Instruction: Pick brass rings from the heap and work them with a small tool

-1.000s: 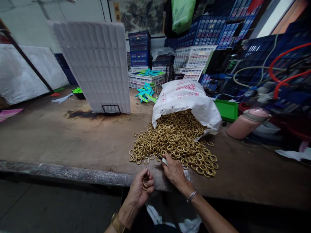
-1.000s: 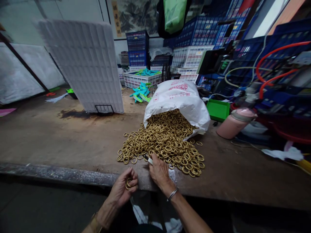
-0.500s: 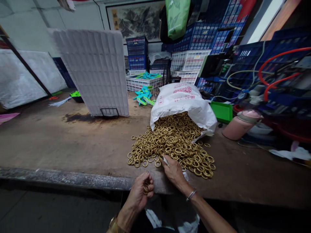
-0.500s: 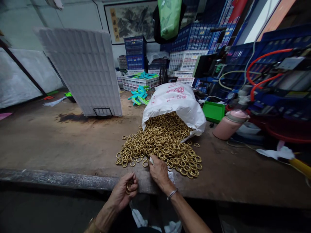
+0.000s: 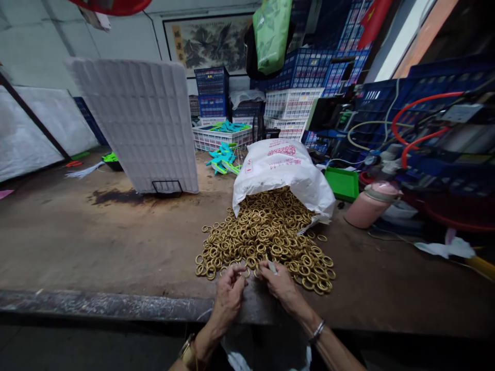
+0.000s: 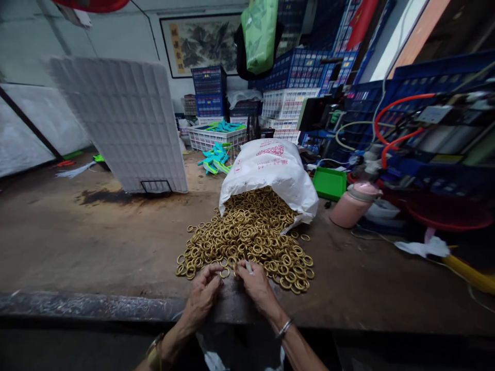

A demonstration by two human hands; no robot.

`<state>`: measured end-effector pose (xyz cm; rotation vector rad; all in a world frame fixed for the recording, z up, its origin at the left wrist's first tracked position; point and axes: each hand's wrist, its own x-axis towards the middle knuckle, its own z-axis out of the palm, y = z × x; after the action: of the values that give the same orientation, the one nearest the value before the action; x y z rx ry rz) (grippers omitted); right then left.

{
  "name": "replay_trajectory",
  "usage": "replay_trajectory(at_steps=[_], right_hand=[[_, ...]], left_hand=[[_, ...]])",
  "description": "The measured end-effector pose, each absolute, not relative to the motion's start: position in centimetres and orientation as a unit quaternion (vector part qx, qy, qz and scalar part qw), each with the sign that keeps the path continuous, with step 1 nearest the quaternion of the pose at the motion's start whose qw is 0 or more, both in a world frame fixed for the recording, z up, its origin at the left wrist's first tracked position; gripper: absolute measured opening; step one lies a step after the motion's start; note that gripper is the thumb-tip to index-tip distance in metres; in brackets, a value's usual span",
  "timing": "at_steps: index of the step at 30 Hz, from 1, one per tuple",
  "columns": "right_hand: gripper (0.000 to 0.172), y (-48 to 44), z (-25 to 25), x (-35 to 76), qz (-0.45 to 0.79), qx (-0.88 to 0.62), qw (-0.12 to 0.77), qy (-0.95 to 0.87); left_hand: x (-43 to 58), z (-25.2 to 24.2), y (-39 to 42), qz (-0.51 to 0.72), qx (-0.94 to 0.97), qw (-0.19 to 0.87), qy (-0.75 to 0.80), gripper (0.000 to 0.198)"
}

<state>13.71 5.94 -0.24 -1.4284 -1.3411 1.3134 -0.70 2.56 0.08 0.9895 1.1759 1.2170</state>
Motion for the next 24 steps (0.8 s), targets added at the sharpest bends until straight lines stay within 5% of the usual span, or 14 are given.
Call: replay_trajectory(at_steps=[5,12,20,24], right_hand=[[0.019,5.3,0.9,14.1,0.679,-0.493,0.341,-0.424],[0.023,4.4,2.4,13.8,0.743,-0.449,0.295,-0.4],[0.026,4.8,1.9,13.6,0.623,-0.5,0.343,-0.493],[0.027,4.7,1.5,13.4,0.508,-0.508,0.359,-0.595]], left_hand=[[-0.3,1.2,3.2,0.485,0.513,0.537,0.461,0.026],[0.3,1.9,2.9,0.477,0.515,0.579,0.415,0.018],[-0.6,1.0,2.8,0.482,0.552,0.472,0.491,0.015],[-0.5,1.5,2.4,0.476,0.544,0.51,0.466,0.015]])
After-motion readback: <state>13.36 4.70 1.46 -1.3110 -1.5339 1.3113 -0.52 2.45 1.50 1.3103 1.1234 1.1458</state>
